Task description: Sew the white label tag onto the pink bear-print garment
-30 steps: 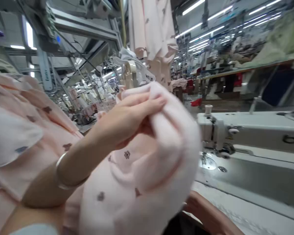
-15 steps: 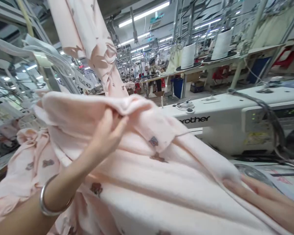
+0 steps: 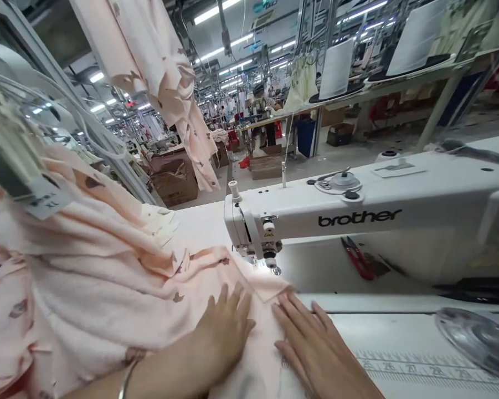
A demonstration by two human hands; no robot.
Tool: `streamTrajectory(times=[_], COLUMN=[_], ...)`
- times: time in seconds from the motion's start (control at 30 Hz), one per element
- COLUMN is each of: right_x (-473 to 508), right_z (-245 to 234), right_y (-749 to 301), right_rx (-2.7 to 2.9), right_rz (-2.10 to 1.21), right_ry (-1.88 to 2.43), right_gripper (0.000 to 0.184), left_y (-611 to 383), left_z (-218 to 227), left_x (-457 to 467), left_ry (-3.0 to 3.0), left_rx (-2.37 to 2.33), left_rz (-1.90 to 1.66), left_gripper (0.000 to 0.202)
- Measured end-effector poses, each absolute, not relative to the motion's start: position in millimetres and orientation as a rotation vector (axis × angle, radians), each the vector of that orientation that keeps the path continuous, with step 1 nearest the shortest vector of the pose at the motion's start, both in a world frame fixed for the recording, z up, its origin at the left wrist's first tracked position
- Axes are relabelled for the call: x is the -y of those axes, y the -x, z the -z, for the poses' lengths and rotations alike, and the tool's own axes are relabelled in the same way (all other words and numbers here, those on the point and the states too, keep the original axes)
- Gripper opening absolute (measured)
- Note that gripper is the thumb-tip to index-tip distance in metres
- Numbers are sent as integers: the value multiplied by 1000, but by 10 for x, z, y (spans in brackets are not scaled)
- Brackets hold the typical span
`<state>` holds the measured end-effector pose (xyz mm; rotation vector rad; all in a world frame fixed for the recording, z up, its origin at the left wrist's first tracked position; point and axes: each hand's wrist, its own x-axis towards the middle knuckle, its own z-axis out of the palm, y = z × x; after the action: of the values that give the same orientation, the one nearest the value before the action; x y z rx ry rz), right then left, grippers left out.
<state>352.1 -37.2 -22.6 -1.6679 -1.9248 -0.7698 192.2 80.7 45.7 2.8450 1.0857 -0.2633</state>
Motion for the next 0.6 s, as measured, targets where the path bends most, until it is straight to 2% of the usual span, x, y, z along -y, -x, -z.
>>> streamTrajectory(times=[0.07, 0.13, 0.23, 0.43, 0.6], right_x=[188, 65, 41, 214, 303], right_z=[263, 278, 292, 497, 439], right_y=[-3561, -3535, -3322, -3060, -3268], right_rx=[1886, 1821, 1837, 2147, 2170], right_rz=[744, 759, 816, 743, 815], right_ry=[1777, 1834, 1706, 1437, 1527], right_gripper=[40, 37, 31, 31, 33], left_y=[-2072, -2157, -2181, -2143, -2142], left_z=[-385, -394, -477, -521, -419], left_x=[-995, -1280, -1574, -1469, -1563], left_ry=[-2816, -2794, -2795, -2794, -2806], left_rx=[-1116, -1210, -1243, -918, -807], left_rz=[327, 251, 135, 121, 256], left_gripper=[47, 43, 35, 27, 39])
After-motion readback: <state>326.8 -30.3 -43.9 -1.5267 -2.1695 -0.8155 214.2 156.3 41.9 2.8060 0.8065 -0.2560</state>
